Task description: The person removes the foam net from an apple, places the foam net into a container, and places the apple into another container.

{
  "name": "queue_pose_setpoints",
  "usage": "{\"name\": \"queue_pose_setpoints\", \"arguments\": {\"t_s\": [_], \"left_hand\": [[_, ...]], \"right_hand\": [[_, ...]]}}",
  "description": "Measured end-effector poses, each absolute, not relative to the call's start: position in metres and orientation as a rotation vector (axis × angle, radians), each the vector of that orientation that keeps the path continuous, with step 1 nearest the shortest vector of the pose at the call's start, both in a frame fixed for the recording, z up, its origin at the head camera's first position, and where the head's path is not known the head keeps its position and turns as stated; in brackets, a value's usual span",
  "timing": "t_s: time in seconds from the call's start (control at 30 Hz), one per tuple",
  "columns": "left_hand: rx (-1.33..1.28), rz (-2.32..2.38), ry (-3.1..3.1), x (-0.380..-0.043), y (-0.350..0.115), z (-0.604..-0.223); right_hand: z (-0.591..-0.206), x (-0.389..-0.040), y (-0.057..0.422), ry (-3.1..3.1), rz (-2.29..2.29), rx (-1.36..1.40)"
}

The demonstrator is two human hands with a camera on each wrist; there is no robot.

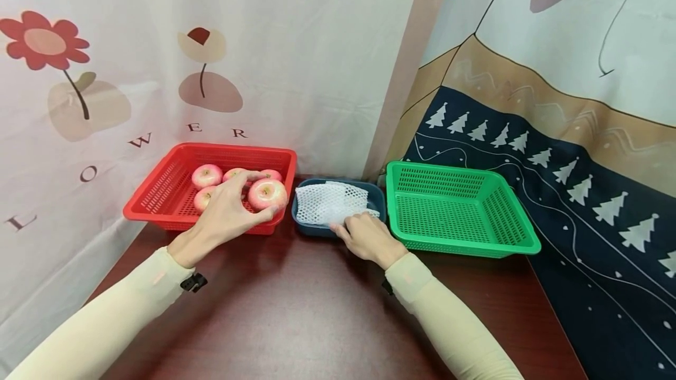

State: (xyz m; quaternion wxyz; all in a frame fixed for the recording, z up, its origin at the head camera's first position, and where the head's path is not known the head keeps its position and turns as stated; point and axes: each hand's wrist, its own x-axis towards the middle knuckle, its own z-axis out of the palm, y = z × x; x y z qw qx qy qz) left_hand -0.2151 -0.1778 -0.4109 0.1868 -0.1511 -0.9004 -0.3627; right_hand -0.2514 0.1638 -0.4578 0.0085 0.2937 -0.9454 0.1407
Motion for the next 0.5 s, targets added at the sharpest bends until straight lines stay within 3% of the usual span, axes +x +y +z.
{"name": "queue_pose_setpoints", "arguments": {"t_s": [0.5], "left_hand": [[-0.378,-0.957,-2.568,-0.219,-0.183,-0.411]], "right_hand": [[-0.439,-0.235,0.171,-2.853,0.415,0.860]]}}
